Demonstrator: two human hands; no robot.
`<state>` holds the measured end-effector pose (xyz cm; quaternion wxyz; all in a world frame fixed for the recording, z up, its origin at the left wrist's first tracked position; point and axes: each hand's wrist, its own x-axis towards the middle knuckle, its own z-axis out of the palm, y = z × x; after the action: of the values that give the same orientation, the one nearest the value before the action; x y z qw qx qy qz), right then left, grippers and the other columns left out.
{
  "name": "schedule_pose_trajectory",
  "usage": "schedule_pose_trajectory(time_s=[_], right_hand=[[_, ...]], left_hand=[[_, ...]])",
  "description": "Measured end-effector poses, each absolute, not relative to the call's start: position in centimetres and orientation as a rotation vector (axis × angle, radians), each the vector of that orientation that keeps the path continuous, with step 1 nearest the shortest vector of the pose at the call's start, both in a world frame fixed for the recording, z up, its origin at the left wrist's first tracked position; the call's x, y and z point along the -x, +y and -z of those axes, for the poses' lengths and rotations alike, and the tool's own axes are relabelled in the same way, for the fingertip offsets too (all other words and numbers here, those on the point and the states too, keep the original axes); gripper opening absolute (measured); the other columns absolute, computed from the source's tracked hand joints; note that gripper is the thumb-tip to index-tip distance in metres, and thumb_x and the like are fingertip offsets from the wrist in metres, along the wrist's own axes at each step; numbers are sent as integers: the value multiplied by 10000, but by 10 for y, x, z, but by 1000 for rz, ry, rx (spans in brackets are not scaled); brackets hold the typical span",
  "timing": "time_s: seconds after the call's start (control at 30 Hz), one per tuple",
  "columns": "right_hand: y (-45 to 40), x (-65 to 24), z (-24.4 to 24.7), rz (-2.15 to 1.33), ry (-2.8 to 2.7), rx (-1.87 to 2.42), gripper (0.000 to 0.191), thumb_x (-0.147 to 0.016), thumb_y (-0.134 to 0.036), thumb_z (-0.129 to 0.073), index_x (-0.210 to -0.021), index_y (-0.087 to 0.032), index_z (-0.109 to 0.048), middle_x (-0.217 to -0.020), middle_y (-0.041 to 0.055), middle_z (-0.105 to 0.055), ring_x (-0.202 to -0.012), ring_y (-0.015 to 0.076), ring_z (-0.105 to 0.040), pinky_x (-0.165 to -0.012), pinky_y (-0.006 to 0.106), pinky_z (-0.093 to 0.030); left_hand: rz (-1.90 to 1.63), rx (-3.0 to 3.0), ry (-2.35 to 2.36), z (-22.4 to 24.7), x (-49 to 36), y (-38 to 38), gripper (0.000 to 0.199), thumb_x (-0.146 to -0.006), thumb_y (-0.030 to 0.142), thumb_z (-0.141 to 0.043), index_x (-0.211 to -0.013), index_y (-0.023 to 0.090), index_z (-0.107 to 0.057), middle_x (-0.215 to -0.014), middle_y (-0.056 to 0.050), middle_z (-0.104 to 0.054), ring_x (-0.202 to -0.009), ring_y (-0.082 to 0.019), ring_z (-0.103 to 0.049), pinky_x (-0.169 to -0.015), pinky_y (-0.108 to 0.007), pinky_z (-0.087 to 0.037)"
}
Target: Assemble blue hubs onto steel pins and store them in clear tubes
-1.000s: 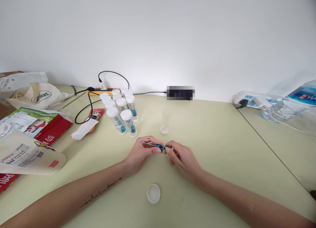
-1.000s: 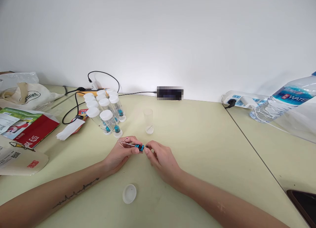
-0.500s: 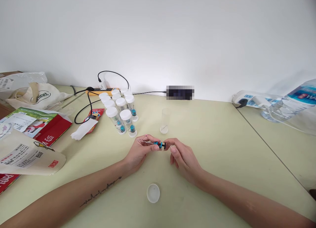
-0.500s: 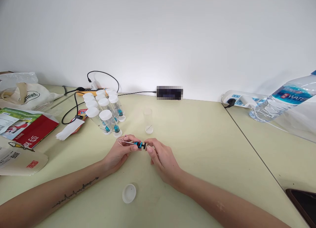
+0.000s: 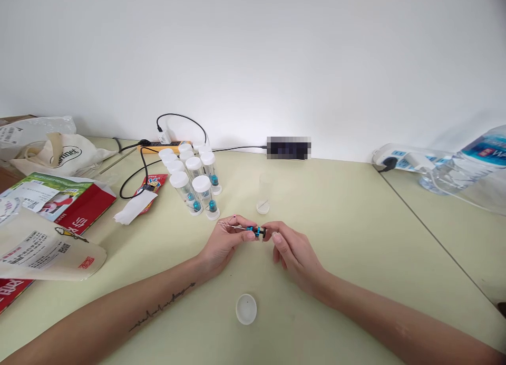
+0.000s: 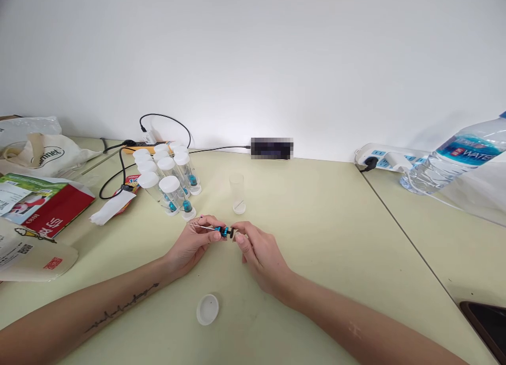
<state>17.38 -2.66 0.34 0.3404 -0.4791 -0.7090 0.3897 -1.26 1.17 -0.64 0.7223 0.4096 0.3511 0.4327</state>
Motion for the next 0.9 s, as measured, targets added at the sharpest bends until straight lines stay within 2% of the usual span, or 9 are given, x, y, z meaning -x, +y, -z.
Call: schedule_pose_trajectory(time_s=[0.9], right_hand=[[-26,-174,-3,-1010,-1855,1252,384,-966,-455,-250,-1143,-239,-513,-919,29,-602,-567,90,-538,-487,206,-442]], left_hand=[[-959,-913,789,5,12,11,198,-625,194,-783,-792,159,-684,-789,-36,-687,-726,-146,-625,-739,-284,-460]])
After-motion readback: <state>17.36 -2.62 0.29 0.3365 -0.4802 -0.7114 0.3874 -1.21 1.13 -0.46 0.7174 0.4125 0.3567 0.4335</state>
